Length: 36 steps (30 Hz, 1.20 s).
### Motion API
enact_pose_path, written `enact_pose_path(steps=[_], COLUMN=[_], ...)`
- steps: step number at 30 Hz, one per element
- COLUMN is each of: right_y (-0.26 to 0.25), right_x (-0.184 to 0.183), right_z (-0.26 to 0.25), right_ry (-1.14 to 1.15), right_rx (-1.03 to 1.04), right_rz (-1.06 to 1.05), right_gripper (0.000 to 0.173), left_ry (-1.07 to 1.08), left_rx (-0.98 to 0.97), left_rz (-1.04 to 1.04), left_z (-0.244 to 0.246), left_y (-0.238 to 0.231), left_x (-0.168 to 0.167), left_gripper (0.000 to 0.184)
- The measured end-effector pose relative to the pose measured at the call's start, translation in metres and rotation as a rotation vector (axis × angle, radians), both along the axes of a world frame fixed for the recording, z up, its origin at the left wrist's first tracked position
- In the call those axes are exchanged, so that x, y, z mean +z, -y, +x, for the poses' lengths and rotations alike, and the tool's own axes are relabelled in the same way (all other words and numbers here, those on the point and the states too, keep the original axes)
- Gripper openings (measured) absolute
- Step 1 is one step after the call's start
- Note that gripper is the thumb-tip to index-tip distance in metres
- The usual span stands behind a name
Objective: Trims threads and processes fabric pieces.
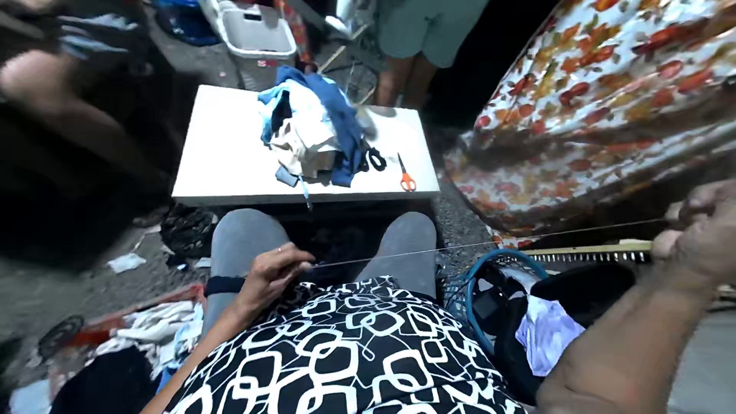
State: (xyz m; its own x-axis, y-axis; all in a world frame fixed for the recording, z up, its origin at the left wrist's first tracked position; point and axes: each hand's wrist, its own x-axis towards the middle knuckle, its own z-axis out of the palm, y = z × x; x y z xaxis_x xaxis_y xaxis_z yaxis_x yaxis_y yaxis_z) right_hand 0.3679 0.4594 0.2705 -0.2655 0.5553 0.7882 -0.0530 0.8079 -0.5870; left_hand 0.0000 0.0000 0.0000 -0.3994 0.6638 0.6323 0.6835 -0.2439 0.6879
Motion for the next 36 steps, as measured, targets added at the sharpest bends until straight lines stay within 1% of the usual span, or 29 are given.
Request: enact_pose_path(steps=[3,6,8,11,13,16,17,19,21,23,25,28,29,31,32,33,34,36], right_y=[-0.003,-0.004,-0.013,-0.026,-0.037,-0.056,-0.063,-0.079,-0.092,-0.087,-0.070,-0.036,-0.023,-0.001,0.007,0.011,0.012,0.006], right_x=[0.005,0.003,-0.001,-0.008,-0.013,-0.019,-0.022,-0.030,-0.042,-0.058,-0.080,-0.133,-0.149,-0.175,-0.182,-0.185,-0.187,-0.191], right_z=[-0.009,-0.021,-0.026,-0.039,-0.050,-0.074,-0.087,-0.119,-0.164,-0.217,-0.274,-0.351,-0.372,-0.403,-0.413,-0.418,-0.421,-0.412], right_ry=[-0.031,-0.030,-0.003,0.036,0.069,0.105,0.124,0.198,0.291,0.466,0.654,0.846,0.878,0.873,0.854,0.844,0.855,0.936], right_rx=[-0.022,-0.063,-0.102,-0.118,-0.123,-0.121,-0.127,-0.173,-0.211,-0.190,-0.092,0.091,0.164,0.324,0.404,0.437,0.398,0.175], right_rz=[-0.066,-0.106,-0.121,-0.140,-0.118,-0.089,-0.077,-0.075,-0.127,-0.259,-0.404,-0.591,-0.646,-0.703,-0.713,-0.692,-0.622,-0.409], right_gripper=[0.004,0.004,0.008,0.008,0.010,0.012,0.015,0.028,0.033,0.037,0.036,0.031,0.030,0.027,0.028,0.029,0.031,0.031], left_ry=[-0.078,-0.080,-0.061,-0.020,0.021,0.103,0.126,0.214,0.400,0.545,0.607,0.691,0.731,0.795,0.828,0.867,0.904,0.955], left_rx=[-0.116,-0.187,-0.200,-0.140,-0.048,0.096,0.113,0.077,-0.048,-0.203,-0.301,-0.376,-0.385,-0.399,-0.383,-0.351,-0.308,-0.209], left_rz=[-0.059,-0.121,-0.156,-0.176,-0.203,-0.296,-0.338,-0.443,-0.572,-0.633,-0.631,-0.630,-0.613,-0.551,-0.509,-0.461,-0.412,-0.322], left_z=[-0.001,0.003,0.006,0.008,0.009,0.012,0.013,0.013,0.009,0.003,-0.002,-0.009,-0.011,-0.017,-0.018,-0.018,-0.017,-0.015], left_y=[-0.001,-0.001,-0.003,-0.005,-0.005,-0.004,-0.004,-0.008,-0.012,-0.018,-0.025,-0.028,-0.027,-0.023,-0.020,-0.018,-0.015,-0.013], left_x=[-0.003,-0.002,-0.002,-0.008,-0.015,-0.020,-0.020,-0.017,-0.008,-0.001,-0.003,-0.012,-0.014,-0.015,-0.015,-0.016,-0.016,-0.014], left_gripper=[0.026,0.028,0.026,0.024,0.024,0.023,0.023,0.023,0.016,0.013,0.013,0.013,0.012,0.010,0.011,0.011,0.011,0.012])
